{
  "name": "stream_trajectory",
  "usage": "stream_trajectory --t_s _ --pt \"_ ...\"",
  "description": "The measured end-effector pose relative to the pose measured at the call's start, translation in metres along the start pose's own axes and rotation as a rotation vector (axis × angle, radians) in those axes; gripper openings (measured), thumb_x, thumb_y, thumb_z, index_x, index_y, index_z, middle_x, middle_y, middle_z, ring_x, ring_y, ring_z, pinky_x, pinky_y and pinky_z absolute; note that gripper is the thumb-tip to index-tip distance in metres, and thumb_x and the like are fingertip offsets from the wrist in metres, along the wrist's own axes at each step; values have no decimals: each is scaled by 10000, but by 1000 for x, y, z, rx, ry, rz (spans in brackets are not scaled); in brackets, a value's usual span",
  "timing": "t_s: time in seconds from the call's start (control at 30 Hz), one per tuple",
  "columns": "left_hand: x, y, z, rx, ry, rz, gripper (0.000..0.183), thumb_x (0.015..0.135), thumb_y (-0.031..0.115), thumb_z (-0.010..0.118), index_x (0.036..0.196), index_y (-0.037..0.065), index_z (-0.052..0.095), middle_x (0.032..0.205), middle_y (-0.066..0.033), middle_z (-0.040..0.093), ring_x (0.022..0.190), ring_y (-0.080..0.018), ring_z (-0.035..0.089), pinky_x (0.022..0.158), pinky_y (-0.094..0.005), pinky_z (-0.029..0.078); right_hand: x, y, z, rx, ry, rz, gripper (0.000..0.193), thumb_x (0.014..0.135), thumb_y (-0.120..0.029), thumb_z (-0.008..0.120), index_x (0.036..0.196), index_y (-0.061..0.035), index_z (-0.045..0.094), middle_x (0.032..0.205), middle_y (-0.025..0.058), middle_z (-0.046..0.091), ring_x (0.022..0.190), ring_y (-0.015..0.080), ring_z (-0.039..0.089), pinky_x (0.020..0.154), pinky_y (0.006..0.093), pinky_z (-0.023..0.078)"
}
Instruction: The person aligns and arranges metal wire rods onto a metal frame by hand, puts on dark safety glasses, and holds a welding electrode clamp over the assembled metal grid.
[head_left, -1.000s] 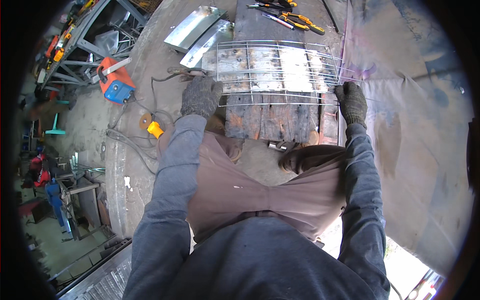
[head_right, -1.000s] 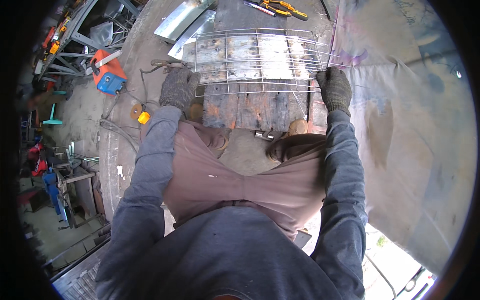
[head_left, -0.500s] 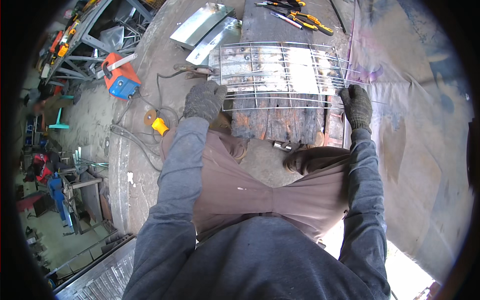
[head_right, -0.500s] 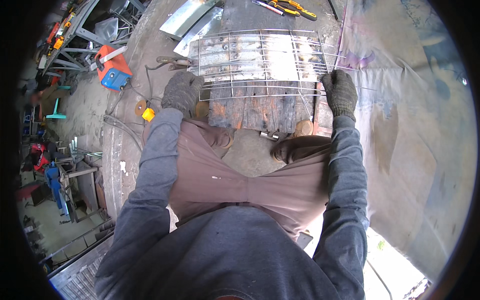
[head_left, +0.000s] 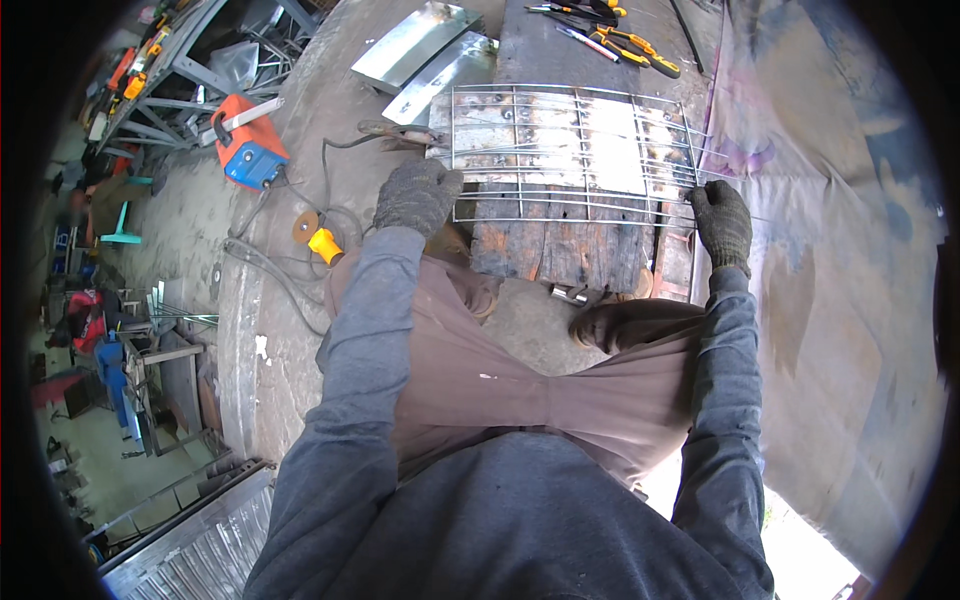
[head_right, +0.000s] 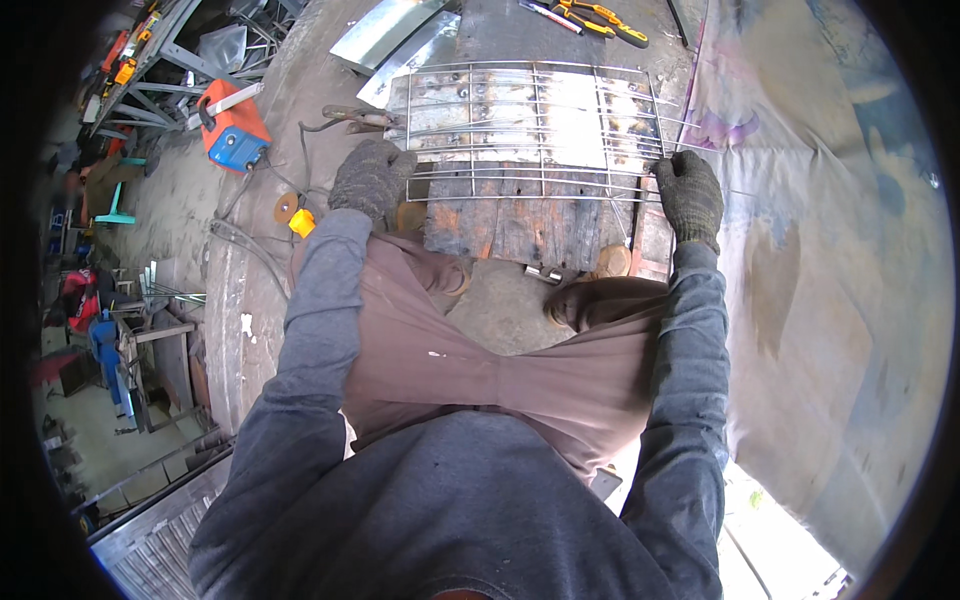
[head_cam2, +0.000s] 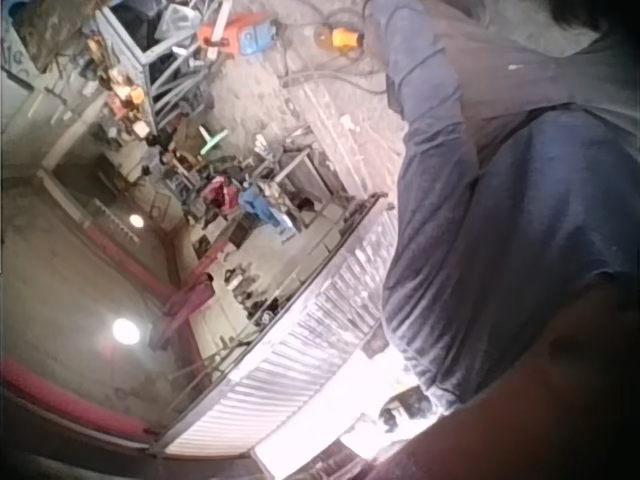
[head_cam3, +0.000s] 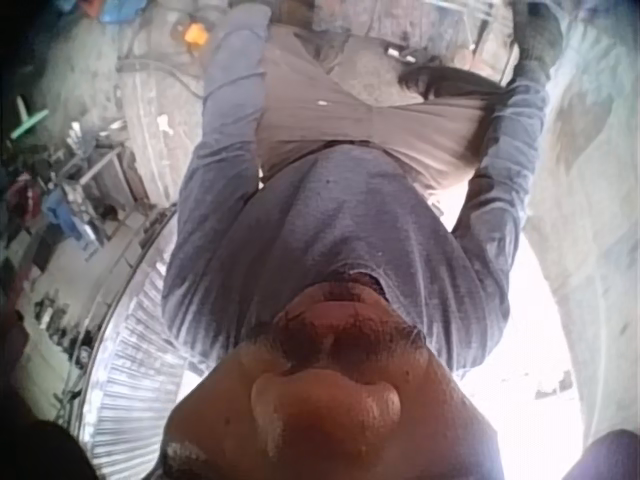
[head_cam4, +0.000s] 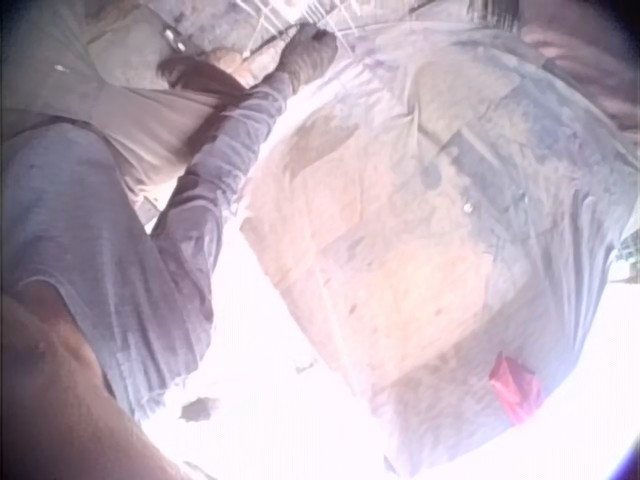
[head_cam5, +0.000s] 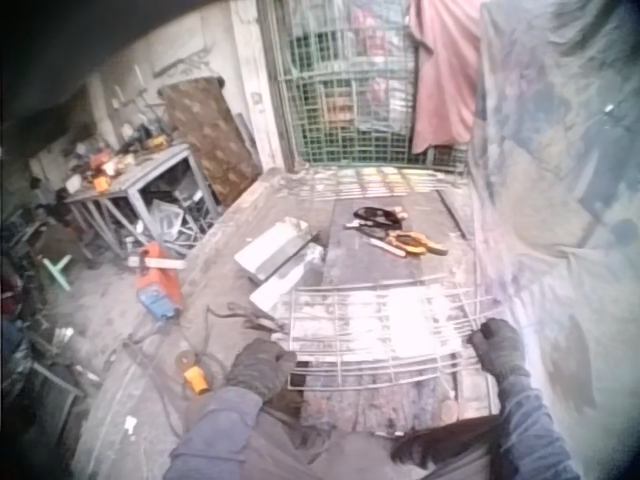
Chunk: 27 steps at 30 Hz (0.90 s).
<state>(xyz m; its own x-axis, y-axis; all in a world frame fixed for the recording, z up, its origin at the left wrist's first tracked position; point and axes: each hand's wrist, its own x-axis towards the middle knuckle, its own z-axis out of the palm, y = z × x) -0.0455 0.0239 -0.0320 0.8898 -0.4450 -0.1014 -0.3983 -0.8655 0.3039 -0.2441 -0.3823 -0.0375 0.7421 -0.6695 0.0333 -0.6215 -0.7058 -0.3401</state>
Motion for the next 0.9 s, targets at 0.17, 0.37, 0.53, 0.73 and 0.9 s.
stream_trajectory --t_s 0.17,0.37,0.53,0.73,0.9 --pt "-6 1 -5 2 9 25 449 976 481 550 1097 91 738 1165 -192 688 1139 -382 616 991 -515 466 0 -2 -1 35 -26 41 434 907 -457 658 1067 -61 737 1075 172 742 1030 358 702 904 472 526" --pt "-3 2 1 -26 10 46 430 975 470 555 1083 95 735 1162 -186 687 1138 -380 613 992 -511 463 0 6 -2 28 -48 72 447 902 -472 658 1059 -61 737 1069 175 745 1029 364 702 896 473 528" --pt "-3 -1 1 5 26 69 418 970 466 559 1076 104 738 1139 -182 689 1123 -375 617 988 -506 465 0 4 3 38 -69 86 446 898 -458 647 1087 -63 735 1079 179 744 1055 359 700 918 459 529" --pt "4 2 1 -126 13 60 393 945 431 601 1085 88 733 1138 -185 687 1129 -370 618 998 -491 470 0 20 -9 150 -89 112 463 918 -479 626 1078 -65 753 1084 190 744 1057 356 704 939 452 527" --pt "4 -28 -12 -279 106 -191 378 898 387 662 1086 64 718 1145 -206 691 1055 -386 665 947 -481 514 8 31 5 126 123 139 471 935 -485 624 1129 -71 740 1112 172 748 1086 353 700 945 447 528"
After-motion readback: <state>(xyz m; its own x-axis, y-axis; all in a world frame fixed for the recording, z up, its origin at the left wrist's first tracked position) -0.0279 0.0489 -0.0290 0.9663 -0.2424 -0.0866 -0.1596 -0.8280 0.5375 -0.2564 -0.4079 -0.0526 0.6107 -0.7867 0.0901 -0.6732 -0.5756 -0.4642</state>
